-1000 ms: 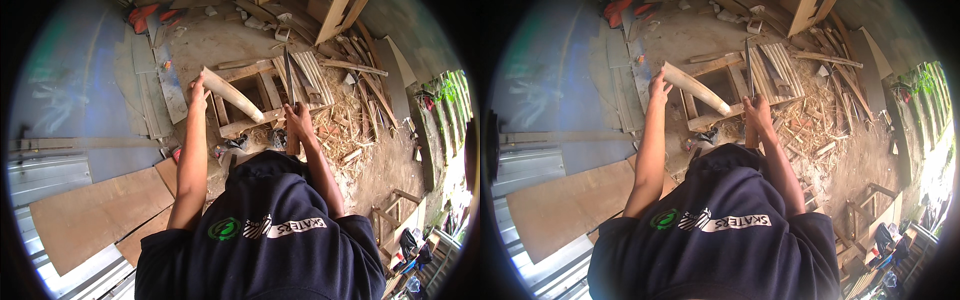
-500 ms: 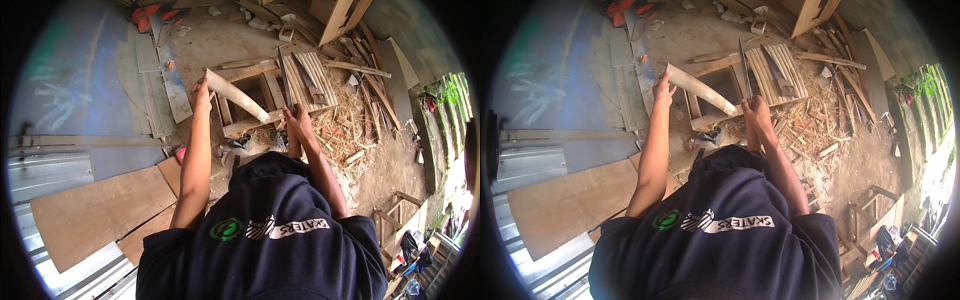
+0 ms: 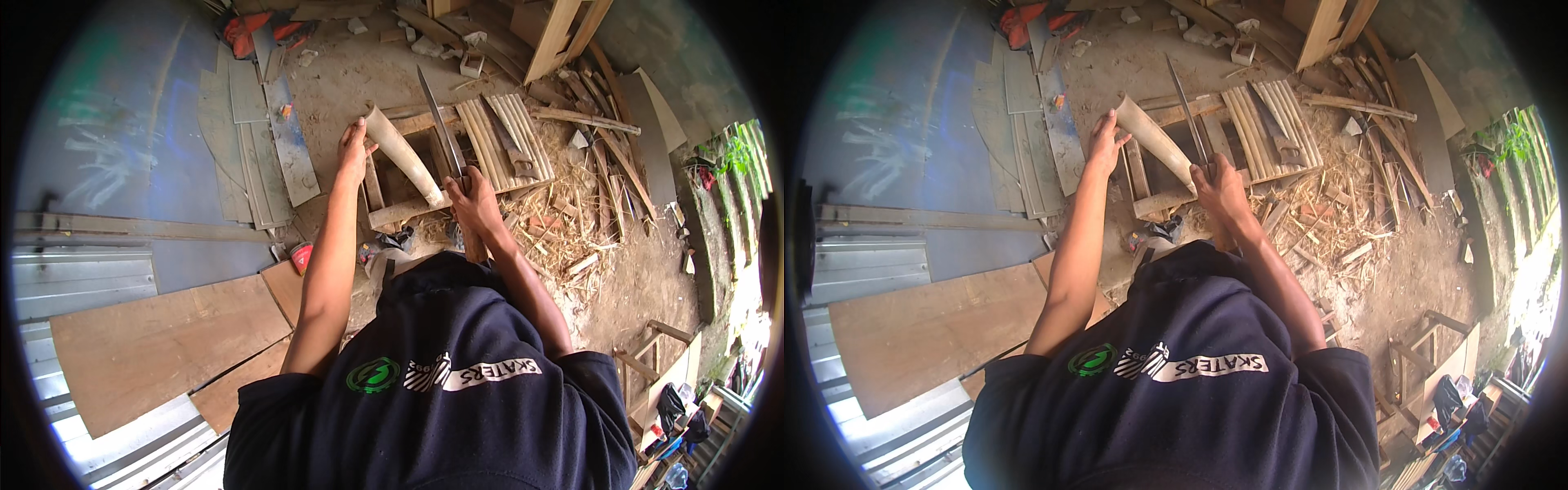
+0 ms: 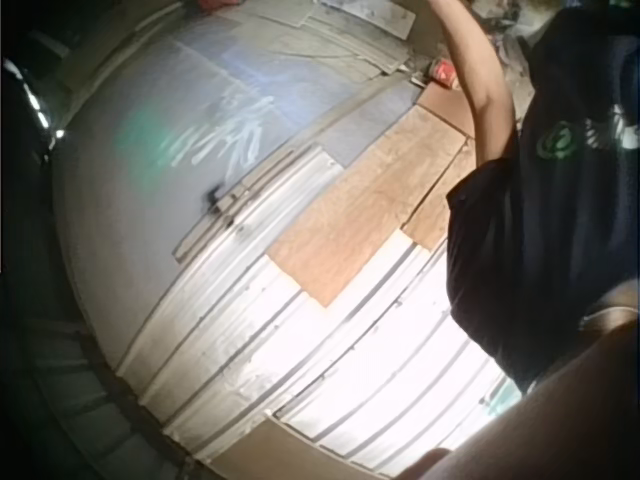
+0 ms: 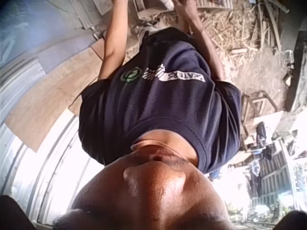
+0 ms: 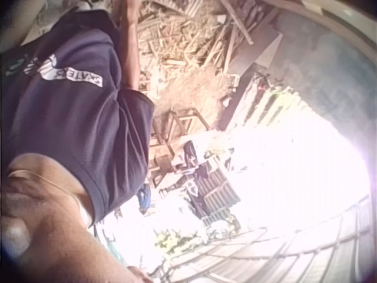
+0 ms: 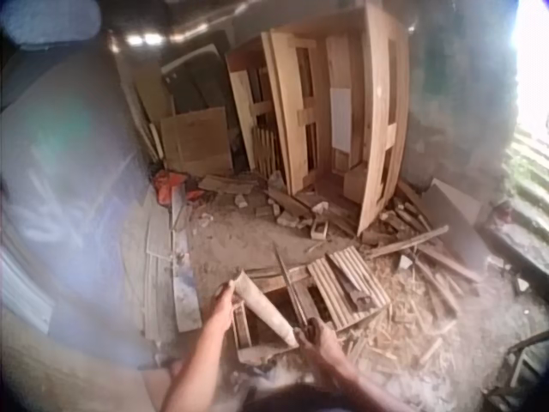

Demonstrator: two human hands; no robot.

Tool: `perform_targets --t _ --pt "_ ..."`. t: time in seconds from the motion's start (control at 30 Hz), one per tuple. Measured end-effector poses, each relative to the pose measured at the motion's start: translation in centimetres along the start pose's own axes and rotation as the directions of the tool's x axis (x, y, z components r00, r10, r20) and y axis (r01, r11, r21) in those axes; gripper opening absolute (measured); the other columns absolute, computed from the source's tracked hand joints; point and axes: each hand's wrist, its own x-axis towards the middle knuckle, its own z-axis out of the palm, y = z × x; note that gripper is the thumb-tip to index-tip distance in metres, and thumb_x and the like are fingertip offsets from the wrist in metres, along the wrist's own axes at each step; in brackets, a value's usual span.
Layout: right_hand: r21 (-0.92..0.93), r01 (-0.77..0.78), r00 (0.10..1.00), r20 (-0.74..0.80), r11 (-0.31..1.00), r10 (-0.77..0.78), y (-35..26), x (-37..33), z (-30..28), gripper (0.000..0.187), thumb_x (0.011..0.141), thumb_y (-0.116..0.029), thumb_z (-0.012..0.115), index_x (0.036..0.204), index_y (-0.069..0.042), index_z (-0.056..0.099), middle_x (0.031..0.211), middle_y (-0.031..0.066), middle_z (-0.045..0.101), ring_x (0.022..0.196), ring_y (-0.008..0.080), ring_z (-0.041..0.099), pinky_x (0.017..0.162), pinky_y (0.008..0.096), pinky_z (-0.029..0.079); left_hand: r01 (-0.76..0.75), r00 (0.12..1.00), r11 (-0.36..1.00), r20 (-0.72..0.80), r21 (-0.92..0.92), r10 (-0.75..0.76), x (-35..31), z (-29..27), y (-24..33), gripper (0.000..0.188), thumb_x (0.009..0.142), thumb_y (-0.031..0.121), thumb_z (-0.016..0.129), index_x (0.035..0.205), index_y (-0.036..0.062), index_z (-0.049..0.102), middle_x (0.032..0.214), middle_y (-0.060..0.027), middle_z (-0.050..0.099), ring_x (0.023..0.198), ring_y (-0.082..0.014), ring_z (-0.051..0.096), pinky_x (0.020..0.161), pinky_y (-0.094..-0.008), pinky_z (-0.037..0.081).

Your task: The person assembles a bamboo stool by hammering nails into a bamboo frame, sawing bamboo pieces to size, and fitting them into the structure. The person uses a hammer and a hand saw to shape and secure the bamboo components.

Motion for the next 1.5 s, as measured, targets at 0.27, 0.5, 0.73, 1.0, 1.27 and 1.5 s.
perform_targets --t 0.27,0.5,0.73,1.0,1.27,1.5 --pt "0.045 0.166 0.986 -0.043 0.985 -0.164 -0.3 -0.3 0.2 0.034 0.096 -0.026 0.066 0.103 0.004 0.052 0.062 0.0030 0.056 0.050 0.0100 0.053 0.044 0.0282 0.043 0.031 0.986 0.998 0.165 -0.062 -0.021 -0.2 1.9 -0.1 0.051 0.092 0.042 0.066 0.131 0.0110 0.052 0.134 -0.0028 0.050 0.125 -0.0227 0.044 0.095 -0.0454 0.043" --pt "0.004 0.160 0.986 -0.045 0.987 -0.160 -1.5 -0.9 -0.4 0.035 0.095 -0.026 0.067 0.106 0.004 0.055 0.060 0.0043 0.057 0.050 0.0104 0.053 0.045 0.0288 0.042 0.079 0.975 0.996 0.209 -0.038 -0.069 -0.8 3.7 0.4 0.056 0.091 0.042 0.067 0.133 0.0082 0.051 0.134 -0.0051 0.050 0.127 -0.0240 0.043 0.099 -0.0489 0.041" --pt "-0.022 0.203 0.975 -0.084 0.979 -0.204 -3.7 -1.5 -0.9 0.040 0.094 -0.029 0.068 0.110 0.006 0.054 0.064 0.0085 0.060 0.057 0.0130 0.056 0.050 0.0312 0.045 -0.004 0.990 0.990 0.143 0.139 -0.016 -2.2 4.6 0.3 0.058 0.090 0.052 0.065 0.131 0.0120 0.059 0.142 -0.0055 0.051 0.138 -0.0252 0.038 0.112 -0.0538 0.026" --pt "-0.017 0.207 0.978 -0.027 0.978 -0.208 -5.3 -1.4 0.1 0.037 0.093 -0.026 0.069 0.106 0.005 0.053 0.066 0.0118 0.061 0.058 0.0146 0.053 0.053 0.0340 0.044 -0.019 0.983 0.998 0.183 0.057 0.008 -4.2 6.0 -1.0 0.049 0.091 0.051 0.064 0.122 0.0125 0.063 0.132 -0.0035 0.058 0.131 -0.0212 0.045 0.112 -0.0475 0.027" --pt "-0.037 0.244 0.969 -0.037 0.969 -0.246 -6.6 -1.0 0.3 0.034 0.093 -0.023 0.068 0.105 0.005 0.053 0.066 0.0155 0.061 0.057 0.0181 0.055 0.054 0.0362 0.045 -0.012 0.975 0.995 0.224 0.095 -0.009 -6.4 6.4 -0.3 0.052 0.093 0.043 0.065 0.130 0.0054 0.059 0.132 -0.0065 0.057 0.130 -0.0198 0.047 0.111 -0.0449 0.035" --pt "-0.085 0.272 0.959 -0.054 0.959 -0.277 -5.6 -0.7 0.8 0.030 0.092 -0.019 0.066 0.101 0.005 0.050 0.069 0.0197 0.063 0.061 0.0272 0.064 0.057 0.0399 0.047 -0.014 0.959 0.999 0.283 0.048 0.000 -7.0 6.4 -0.8 0.048 0.096 0.037 0.061 0.132 0.0049 0.057 0.134 -0.0077 0.057 0.132 -0.0211 0.047 0.113 -0.0434 0.033"
